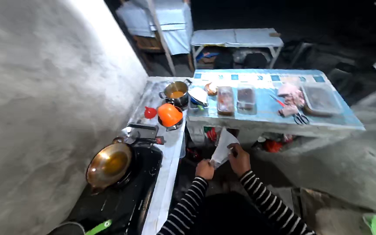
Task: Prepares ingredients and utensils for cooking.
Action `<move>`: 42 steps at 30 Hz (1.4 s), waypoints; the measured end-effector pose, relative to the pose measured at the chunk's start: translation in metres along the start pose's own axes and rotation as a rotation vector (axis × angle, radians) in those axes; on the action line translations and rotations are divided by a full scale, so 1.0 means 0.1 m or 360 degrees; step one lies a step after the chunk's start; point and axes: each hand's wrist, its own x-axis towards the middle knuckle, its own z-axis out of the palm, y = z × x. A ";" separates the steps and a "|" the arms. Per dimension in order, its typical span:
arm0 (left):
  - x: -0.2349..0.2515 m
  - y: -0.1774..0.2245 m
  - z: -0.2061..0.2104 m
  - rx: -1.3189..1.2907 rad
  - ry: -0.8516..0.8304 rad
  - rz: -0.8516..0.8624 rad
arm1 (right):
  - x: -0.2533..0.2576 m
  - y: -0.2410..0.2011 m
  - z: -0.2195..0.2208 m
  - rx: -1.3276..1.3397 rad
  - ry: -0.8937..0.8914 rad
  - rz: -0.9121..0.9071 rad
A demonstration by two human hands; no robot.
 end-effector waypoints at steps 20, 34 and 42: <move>0.72 -0.34 -0.57 -0.2618 0.0574 -0.0177 | 1.84 -0.03 1.18 -0.0462 -0.1011 -0.0003; 0.77 -0.59 -1.00 -0.2851 0.0798 -0.0013 | 2.14 -0.68 1.55 0.0998 -0.1097 0.0899; 0.95 -0.47 -1.05 -0.0879 0.1144 -0.0121 | 2.09 -0.96 1.61 0.0483 -0.1220 0.0532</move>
